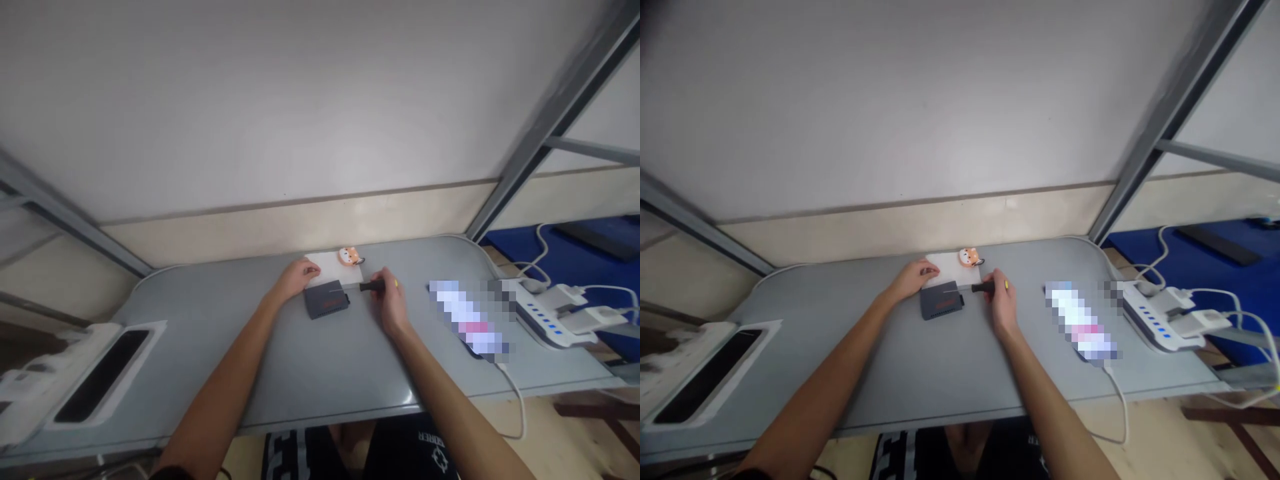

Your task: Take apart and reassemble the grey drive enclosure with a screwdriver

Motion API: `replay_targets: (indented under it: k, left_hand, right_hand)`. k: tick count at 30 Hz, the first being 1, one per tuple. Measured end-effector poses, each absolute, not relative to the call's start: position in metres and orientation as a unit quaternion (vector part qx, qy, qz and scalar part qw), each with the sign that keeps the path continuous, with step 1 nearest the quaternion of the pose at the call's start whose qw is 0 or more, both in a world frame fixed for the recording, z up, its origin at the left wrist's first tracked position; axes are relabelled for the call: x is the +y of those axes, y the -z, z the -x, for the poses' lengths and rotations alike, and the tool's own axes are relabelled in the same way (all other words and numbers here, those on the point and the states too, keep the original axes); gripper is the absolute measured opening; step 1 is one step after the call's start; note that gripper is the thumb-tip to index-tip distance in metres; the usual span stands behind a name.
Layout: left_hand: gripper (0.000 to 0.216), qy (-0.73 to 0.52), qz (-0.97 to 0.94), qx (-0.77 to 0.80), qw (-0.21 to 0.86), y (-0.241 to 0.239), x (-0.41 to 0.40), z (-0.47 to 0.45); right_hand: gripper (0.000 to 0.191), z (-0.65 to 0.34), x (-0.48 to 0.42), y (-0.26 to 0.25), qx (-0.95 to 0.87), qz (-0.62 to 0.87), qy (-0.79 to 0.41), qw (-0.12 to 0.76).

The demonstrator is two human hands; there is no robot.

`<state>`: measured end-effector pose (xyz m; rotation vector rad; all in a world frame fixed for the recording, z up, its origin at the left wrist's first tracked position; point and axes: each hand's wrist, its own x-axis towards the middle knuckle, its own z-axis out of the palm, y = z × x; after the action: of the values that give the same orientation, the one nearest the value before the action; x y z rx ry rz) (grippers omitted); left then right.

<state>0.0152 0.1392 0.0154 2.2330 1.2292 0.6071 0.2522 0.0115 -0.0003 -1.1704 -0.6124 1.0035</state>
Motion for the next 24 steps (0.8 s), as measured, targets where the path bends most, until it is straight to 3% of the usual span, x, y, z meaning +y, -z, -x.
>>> replay_targets:
  k: [12, 20, 24]
  left_hand:
    - [0.043, -0.253, -0.788, 0.502, 0.251, -0.012, 0.052, -0.001]
    - [0.053, -0.272, -0.728, 0.461, 0.429, -0.008, 0.063, 0.015]
    - [0.042, -0.283, -0.721, 0.418, 0.474, -0.002, 0.071, 0.022]
  right_hand:
    - [0.047, -0.25, 0.006, -0.008, -0.317, 0.561, -0.393, 0.655]
    - [0.041, -0.253, 0.0, -0.02, -0.327, 0.586, -0.349, 0.655]
    - [0.04, -0.252, 0.0, -0.018, -0.352, 0.592, -0.377, 0.619]
